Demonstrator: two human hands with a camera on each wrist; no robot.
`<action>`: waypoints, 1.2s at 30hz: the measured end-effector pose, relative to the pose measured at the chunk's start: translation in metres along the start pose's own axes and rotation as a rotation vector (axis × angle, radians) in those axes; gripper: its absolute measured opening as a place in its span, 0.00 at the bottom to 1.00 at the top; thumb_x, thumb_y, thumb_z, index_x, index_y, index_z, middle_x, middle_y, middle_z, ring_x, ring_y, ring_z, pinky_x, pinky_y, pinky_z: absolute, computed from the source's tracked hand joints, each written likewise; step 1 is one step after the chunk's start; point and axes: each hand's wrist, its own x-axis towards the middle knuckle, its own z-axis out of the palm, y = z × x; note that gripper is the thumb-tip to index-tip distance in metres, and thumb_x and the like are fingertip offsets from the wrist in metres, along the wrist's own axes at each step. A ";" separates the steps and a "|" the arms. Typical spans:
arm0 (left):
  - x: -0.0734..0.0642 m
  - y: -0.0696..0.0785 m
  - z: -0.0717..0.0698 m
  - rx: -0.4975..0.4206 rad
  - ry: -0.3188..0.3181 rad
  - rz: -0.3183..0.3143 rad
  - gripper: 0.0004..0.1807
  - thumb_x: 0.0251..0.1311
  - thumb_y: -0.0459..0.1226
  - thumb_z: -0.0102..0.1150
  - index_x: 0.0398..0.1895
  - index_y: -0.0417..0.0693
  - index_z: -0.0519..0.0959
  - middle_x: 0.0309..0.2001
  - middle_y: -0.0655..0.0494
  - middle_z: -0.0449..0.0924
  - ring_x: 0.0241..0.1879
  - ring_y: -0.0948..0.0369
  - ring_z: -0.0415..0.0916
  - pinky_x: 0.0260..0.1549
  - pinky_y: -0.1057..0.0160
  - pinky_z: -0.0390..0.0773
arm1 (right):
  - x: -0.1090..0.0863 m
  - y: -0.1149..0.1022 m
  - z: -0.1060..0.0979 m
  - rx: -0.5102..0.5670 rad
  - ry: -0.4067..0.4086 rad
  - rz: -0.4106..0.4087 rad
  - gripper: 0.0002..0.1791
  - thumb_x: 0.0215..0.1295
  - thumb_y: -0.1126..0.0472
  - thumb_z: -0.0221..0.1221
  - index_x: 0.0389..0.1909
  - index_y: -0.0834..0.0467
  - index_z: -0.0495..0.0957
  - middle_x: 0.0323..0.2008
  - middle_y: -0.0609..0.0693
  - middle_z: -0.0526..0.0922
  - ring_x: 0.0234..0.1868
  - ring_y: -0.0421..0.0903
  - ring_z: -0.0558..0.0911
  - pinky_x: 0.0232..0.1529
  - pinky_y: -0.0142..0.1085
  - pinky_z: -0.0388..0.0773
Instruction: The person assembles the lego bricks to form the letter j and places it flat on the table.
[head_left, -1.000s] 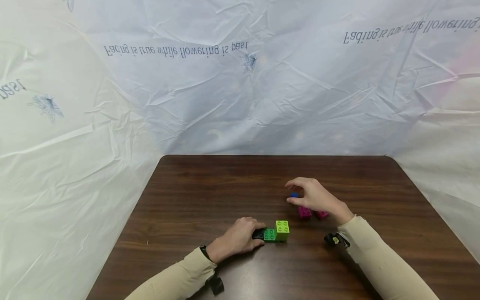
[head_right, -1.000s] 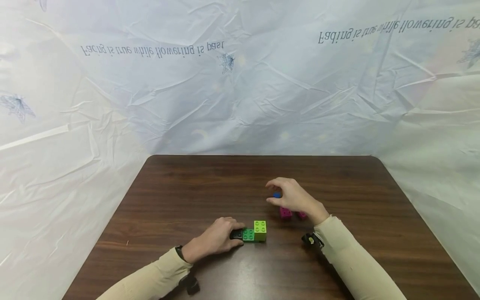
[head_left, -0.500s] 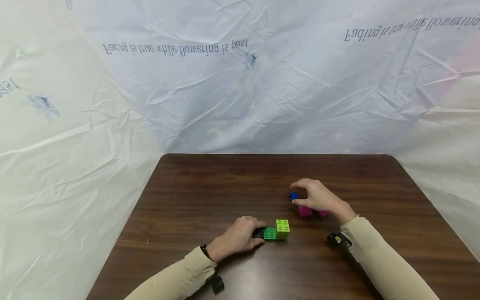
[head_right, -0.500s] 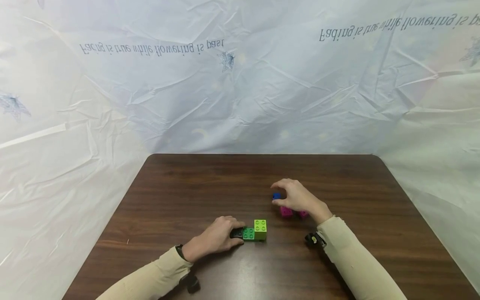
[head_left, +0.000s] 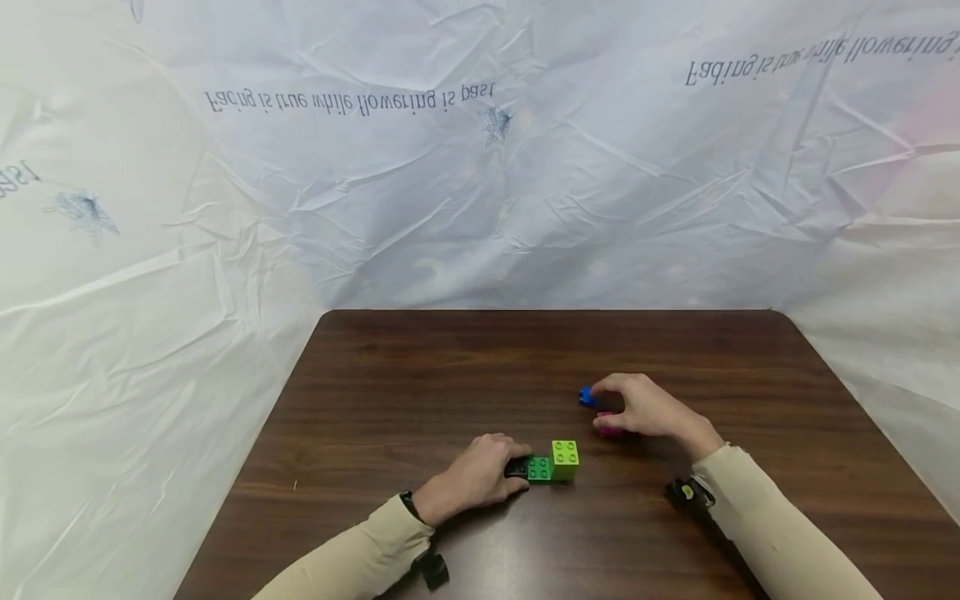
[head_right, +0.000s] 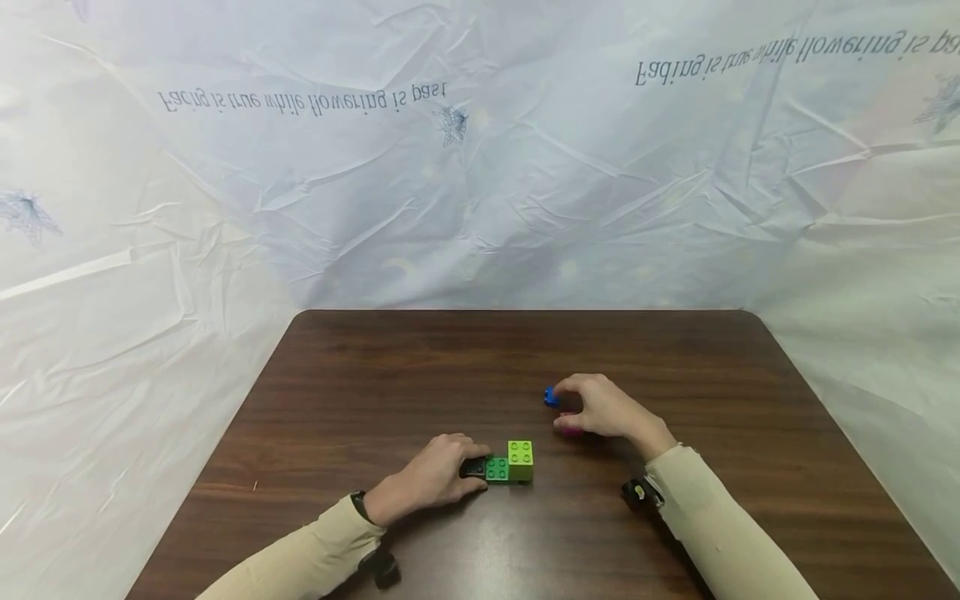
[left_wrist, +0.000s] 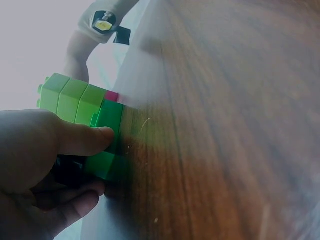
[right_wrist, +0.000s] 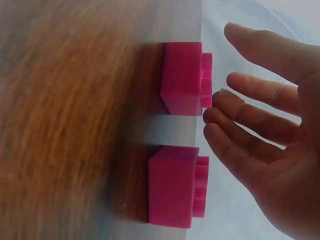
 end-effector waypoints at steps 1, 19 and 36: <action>0.000 0.000 0.000 0.002 0.000 0.001 0.23 0.56 0.45 0.70 0.54 0.47 0.82 0.43 0.56 0.85 0.44 0.63 0.80 0.41 0.67 0.79 | 0.000 0.001 0.001 -0.001 -0.006 0.003 0.24 0.57 0.50 0.70 0.51 0.58 0.81 0.52 0.52 0.82 0.54 0.52 0.80 0.53 0.50 0.77; 0.001 -0.004 0.001 -0.005 -0.012 0.005 0.22 0.56 0.45 0.69 0.54 0.48 0.82 0.43 0.57 0.84 0.43 0.65 0.79 0.40 0.68 0.79 | -0.002 0.008 0.005 -0.059 -0.063 -0.015 0.25 0.55 0.50 0.70 0.51 0.58 0.81 0.50 0.53 0.82 0.52 0.51 0.80 0.50 0.49 0.78; 0.001 -0.005 0.001 -0.001 -0.011 -0.002 0.23 0.57 0.46 0.69 0.54 0.48 0.82 0.44 0.56 0.84 0.44 0.65 0.80 0.40 0.68 0.79 | -0.002 0.009 0.010 -0.070 -0.088 -0.008 0.23 0.55 0.51 0.71 0.50 0.56 0.82 0.49 0.52 0.82 0.47 0.48 0.80 0.42 0.40 0.79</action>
